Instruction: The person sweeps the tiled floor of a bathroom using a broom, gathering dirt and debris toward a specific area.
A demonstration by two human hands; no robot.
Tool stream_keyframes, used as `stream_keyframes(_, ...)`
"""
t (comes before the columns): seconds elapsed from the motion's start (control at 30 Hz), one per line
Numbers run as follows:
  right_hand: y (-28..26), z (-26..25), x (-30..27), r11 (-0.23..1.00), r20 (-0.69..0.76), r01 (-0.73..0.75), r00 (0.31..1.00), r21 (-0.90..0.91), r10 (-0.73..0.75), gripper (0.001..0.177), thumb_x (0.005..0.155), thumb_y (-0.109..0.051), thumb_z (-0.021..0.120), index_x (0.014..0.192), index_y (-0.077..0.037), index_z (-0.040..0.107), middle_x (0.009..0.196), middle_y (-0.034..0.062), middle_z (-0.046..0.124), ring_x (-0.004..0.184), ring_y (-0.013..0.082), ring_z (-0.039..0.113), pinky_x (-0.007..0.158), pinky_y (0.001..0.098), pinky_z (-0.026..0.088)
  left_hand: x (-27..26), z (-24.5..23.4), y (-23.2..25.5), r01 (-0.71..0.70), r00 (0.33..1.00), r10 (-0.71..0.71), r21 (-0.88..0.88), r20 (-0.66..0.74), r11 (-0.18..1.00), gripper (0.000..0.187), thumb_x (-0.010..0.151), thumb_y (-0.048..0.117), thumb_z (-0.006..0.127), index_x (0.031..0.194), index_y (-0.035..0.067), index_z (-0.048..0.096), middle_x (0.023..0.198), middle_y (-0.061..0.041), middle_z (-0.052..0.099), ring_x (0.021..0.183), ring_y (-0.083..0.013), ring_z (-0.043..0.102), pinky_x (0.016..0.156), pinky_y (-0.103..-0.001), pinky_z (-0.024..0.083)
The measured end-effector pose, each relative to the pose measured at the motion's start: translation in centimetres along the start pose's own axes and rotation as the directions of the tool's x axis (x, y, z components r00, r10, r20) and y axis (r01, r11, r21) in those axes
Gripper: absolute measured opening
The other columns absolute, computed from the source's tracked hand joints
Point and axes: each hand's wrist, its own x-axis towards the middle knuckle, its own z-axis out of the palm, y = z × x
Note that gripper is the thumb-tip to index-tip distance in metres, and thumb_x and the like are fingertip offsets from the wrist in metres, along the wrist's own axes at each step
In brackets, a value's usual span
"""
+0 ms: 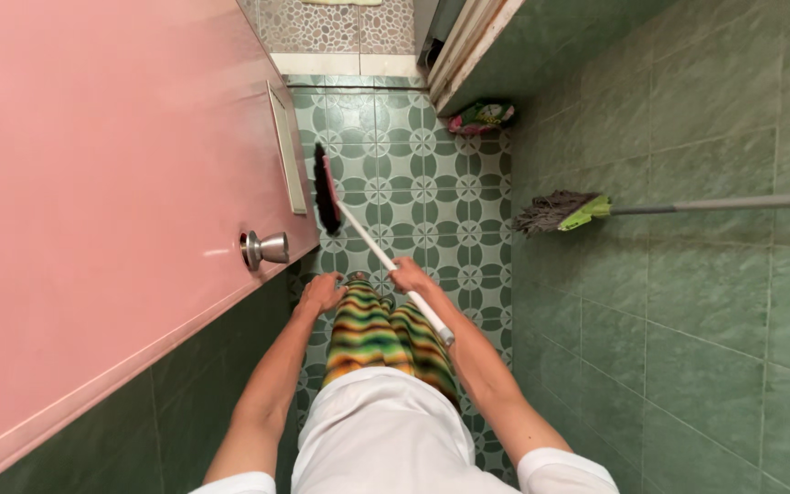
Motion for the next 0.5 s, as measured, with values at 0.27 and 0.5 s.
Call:
stream_keyframes(0.27, 3.0, -6.5, 0.3, 0.961, -0.077, -0.080, 0.992, 0.265, 0.104, 0.024, 0.095, -0.005, 0.060, 0.116, 0.004, 0.066, 0.064, 0.0066, 0.057, 0.046, 0.0161, 0.050, 0.039, 0.0353, 0.037, -0.2, -0.4, 0.4, -0.025, 1.000, 0.025, -0.025, -0.001, 0.999, 0.049, 0.092, 0.038, 0.068, 0.134, 0.013, 0.064, 0.133, -0.017, 0.066, 0.125, -0.0377, 0.059, 0.105, -0.049, 0.048)
stream_keyframes(0.5, 2.5, -8.2, -3.4, 0.957, -0.165, -0.031, 0.983, 0.290, 0.082, 0.030, 0.092, -0.004, 0.062, 0.122, -0.004, 0.065, 0.066, 0.0095, 0.059, 0.045, 0.0180, 0.049, 0.038, 0.0361, 0.036, -1.2, -0.7, -0.2, -0.029, 0.998, 0.022, -0.130, -0.055, 0.991, 0.048, 0.089, 0.036, 0.067, 0.131, 0.013, 0.067, 0.129, -0.019, 0.068, 0.122, -0.0369, 0.062, 0.104, -0.046, 0.048)
